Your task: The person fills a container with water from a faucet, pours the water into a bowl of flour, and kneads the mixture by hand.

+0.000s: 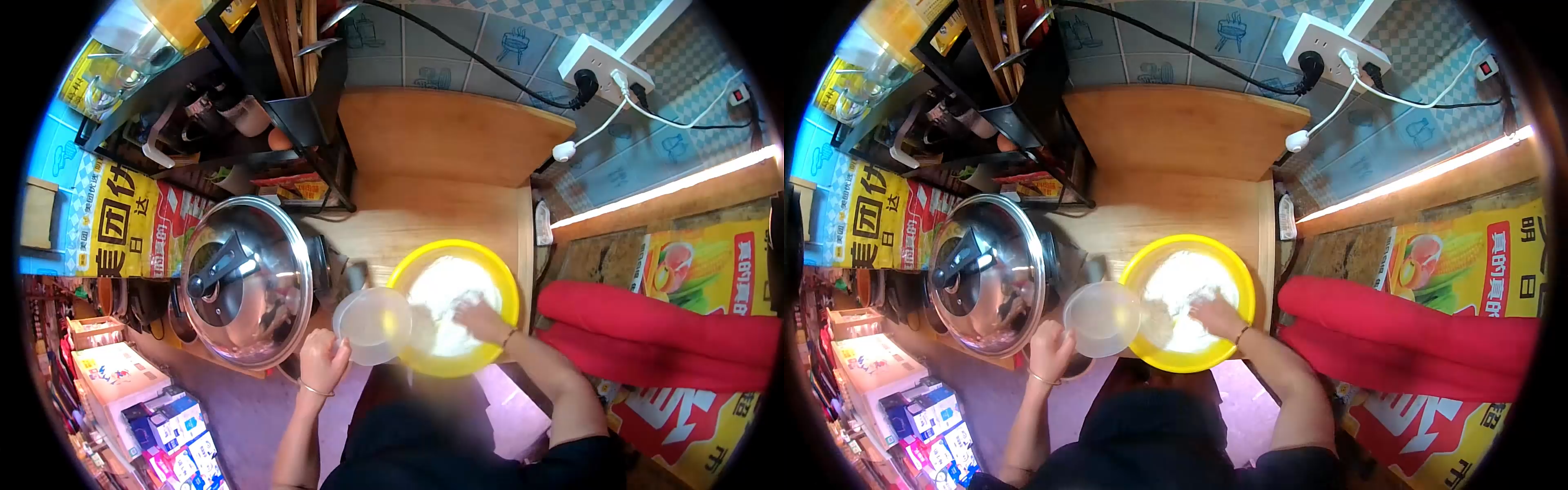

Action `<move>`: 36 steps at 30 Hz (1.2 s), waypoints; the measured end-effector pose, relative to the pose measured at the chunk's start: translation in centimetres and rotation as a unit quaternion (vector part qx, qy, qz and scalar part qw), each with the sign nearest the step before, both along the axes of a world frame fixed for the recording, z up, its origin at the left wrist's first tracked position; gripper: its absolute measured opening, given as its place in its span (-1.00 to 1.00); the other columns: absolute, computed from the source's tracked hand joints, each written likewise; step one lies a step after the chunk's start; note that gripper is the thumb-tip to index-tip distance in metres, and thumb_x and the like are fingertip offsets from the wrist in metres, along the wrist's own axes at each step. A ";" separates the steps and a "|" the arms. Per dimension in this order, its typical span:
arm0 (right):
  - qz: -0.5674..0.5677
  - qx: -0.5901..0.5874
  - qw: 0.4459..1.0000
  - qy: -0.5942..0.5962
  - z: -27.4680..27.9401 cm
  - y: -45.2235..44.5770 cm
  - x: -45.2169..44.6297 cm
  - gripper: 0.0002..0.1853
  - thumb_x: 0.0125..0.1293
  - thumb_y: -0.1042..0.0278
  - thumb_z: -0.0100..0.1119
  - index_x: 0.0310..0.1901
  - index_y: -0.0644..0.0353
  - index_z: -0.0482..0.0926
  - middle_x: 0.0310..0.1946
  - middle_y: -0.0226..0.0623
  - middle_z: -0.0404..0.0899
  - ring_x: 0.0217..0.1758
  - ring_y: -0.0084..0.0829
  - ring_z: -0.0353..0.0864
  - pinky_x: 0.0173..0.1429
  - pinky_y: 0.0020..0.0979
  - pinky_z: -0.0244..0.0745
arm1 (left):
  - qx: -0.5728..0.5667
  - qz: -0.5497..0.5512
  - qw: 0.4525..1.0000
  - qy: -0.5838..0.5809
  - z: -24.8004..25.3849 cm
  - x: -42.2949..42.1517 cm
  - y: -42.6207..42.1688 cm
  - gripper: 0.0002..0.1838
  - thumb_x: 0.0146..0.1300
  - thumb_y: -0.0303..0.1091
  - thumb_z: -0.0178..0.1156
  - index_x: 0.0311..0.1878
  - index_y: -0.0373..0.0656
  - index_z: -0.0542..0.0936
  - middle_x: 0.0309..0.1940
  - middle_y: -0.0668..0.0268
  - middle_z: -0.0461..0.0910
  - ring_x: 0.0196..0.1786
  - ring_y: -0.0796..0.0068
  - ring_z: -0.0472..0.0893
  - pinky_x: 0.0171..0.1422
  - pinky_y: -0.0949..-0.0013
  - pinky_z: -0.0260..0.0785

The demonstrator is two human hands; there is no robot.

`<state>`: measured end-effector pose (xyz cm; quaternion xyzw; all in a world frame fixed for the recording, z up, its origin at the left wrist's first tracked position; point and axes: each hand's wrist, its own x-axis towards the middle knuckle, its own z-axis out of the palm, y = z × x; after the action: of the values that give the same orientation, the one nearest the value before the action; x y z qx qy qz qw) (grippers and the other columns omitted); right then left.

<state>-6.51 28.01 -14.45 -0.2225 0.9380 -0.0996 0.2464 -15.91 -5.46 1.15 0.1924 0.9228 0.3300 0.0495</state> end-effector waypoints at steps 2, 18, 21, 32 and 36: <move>-0.044 0.044 0.998 0.005 2.5 1.2 -2.9 -0.56 0.10 0.21 0.16 0.07 -0.03 0.47 0.17 -0.22 0.34 0.31 -0.19 0.22 0.33 0.16 0.00 | 0.008 -0.016 1.000 0.002 0.0 -0.3 0.5 -0.77 0.00 -0.37 0.20 -0.61 -0.28 0.40 -0.62 0.06 0.38 -0.47 0.04 0.41 -0.36 0.14 0.25; -0.326 -0.026 0.945 0.022 -2.5 -4.8 -4.4 -0.42 0.04 0.15 0.21 0.16 -0.03 0.38 0.18 -0.08 0.31 0.30 -0.10 0.21 0.30 0.25 -0.03 | -0.029 -0.064 0.997 0.038 0.1 -0.8 3.0 -0.73 -0.02 -0.34 0.21 -0.65 -0.24 0.37 -0.61 0.08 0.40 -0.45 0.05 0.42 -0.34 0.10 0.24; -0.154 -0.125 0.975 0.099 -2.0 -6.7 0.0 -0.51 0.03 0.20 0.16 0.06 0.02 0.47 0.17 -0.18 0.35 0.28 -0.10 0.26 0.24 0.29 0.02 | -0.032 -0.057 0.998 0.022 0.0 -0.6 3.1 -0.73 -0.01 -0.33 0.21 -0.65 -0.25 0.37 -0.61 0.07 0.39 -0.45 0.04 0.42 -0.34 0.10 0.24; -0.145 -0.051 0.988 -0.003 -1.6 -6.7 -1.6 -0.50 0.06 0.18 0.19 0.11 -0.11 0.46 0.22 -0.28 0.31 0.31 -0.20 0.22 0.36 0.17 -0.05 | -0.034 -0.065 0.997 0.026 0.4 -0.7 3.3 -0.73 -0.02 -0.35 0.21 -0.66 -0.25 0.37 -0.61 0.06 0.40 -0.45 0.04 0.42 -0.34 0.09 0.24; -0.131 0.003 0.990 0.042 -0.4 -1.2 -0.5 -0.46 0.04 0.28 0.18 0.14 -0.20 0.44 0.21 -0.28 0.33 0.30 -0.18 0.23 0.32 0.20 0.00 | -0.048 -0.081 0.995 0.028 0.7 -0.9 3.6 -0.72 -0.02 -0.35 0.20 -0.67 -0.25 0.36 -0.61 0.06 0.40 -0.45 0.04 0.42 -0.33 0.09 0.24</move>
<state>-7.01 26.85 -14.90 -0.1006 0.9689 -0.1191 0.1923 -16.80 -1.90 1.85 0.2728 0.9200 0.2750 0.0594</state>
